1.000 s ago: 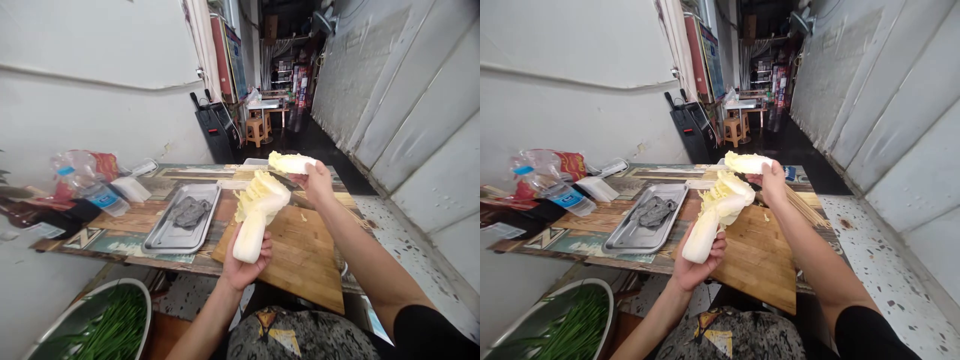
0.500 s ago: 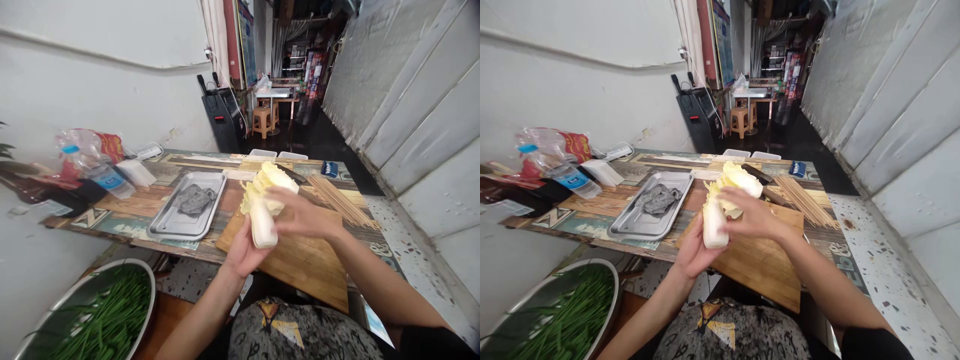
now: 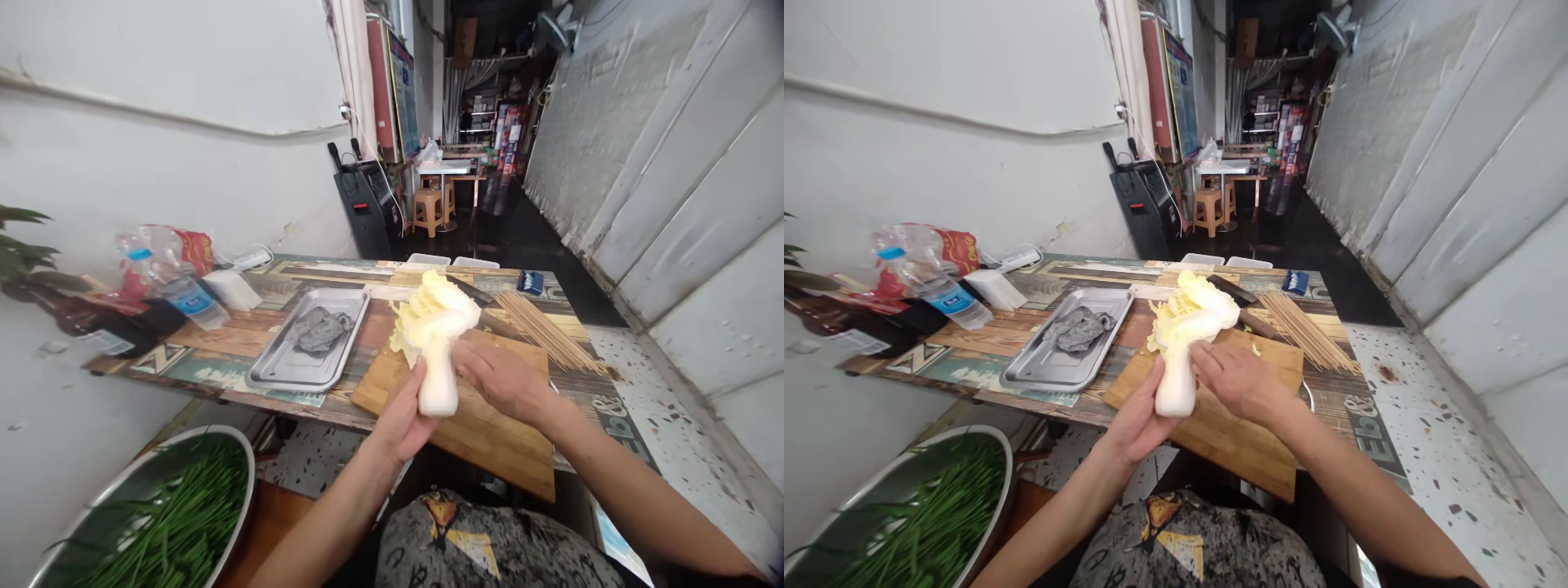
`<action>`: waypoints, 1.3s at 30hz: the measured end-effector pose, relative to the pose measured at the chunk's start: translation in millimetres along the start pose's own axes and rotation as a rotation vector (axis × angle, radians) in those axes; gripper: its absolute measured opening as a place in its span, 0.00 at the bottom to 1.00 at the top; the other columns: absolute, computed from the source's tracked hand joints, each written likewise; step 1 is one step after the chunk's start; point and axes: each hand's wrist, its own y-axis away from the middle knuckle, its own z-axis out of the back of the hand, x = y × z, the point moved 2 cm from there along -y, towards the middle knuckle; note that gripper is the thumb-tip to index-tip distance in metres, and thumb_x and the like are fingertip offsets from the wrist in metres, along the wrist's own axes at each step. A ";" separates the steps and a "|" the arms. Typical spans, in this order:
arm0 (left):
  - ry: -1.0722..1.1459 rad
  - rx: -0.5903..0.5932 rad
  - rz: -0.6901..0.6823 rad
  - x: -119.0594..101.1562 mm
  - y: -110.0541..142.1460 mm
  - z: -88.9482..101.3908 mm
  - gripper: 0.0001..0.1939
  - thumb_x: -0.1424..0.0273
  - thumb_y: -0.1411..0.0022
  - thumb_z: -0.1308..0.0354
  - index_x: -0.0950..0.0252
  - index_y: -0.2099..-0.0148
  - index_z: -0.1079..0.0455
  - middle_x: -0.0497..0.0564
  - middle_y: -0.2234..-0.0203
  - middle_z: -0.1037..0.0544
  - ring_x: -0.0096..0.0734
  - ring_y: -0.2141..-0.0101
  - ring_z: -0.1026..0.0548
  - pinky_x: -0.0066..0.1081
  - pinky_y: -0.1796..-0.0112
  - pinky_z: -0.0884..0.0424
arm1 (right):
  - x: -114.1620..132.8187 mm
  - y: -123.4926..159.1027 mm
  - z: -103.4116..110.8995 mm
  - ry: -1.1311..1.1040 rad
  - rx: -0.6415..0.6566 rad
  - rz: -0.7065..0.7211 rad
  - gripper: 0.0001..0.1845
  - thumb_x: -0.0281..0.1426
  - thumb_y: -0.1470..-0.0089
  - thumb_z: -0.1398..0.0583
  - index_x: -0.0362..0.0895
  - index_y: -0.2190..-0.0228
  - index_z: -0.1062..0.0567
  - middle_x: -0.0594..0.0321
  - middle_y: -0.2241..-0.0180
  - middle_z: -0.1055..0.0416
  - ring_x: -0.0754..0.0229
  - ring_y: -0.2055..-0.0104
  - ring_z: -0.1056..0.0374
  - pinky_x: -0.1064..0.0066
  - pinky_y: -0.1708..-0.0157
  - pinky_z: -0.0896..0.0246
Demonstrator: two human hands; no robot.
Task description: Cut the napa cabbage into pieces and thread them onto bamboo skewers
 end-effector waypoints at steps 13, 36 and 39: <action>-1.027 -0.265 -0.852 -128.3 -42.2 30.0 0.32 0.64 0.44 0.37 0.61 0.38 0.39 0.55 0.45 0.29 0.41 0.47 0.30 0.37 0.47 0.33 | -15.4 80.0 -15.0 -0.198 -0.089 -0.419 0.14 0.26 0.40 0.45 0.43 0.54 0.25 0.57 0.58 0.22 0.59 0.58 0.24 0.69 0.57 0.27; -1.691 -0.584 -0.840 -155.2 -143.2 99.6 0.33 0.61 0.43 0.40 0.65 0.37 0.39 0.59 0.43 0.30 0.45 0.44 0.31 0.36 0.44 0.36 | -11.3 126.5 -40.3 -0.119 -0.139 -0.461 0.12 0.31 0.41 0.44 0.43 0.59 0.23 0.56 0.61 0.21 0.55 0.61 0.23 0.66 0.61 0.24; -1.645 -0.715 -0.819 -183.5 -133.4 105.0 0.37 0.55 0.43 0.41 0.69 0.36 0.41 0.62 0.46 0.27 0.44 0.48 0.28 0.35 0.49 0.32 | -11.3 123.4 -37.4 -0.108 -0.146 -0.446 0.12 0.31 0.42 0.44 0.43 0.60 0.23 0.57 0.62 0.21 0.55 0.62 0.23 0.66 0.61 0.24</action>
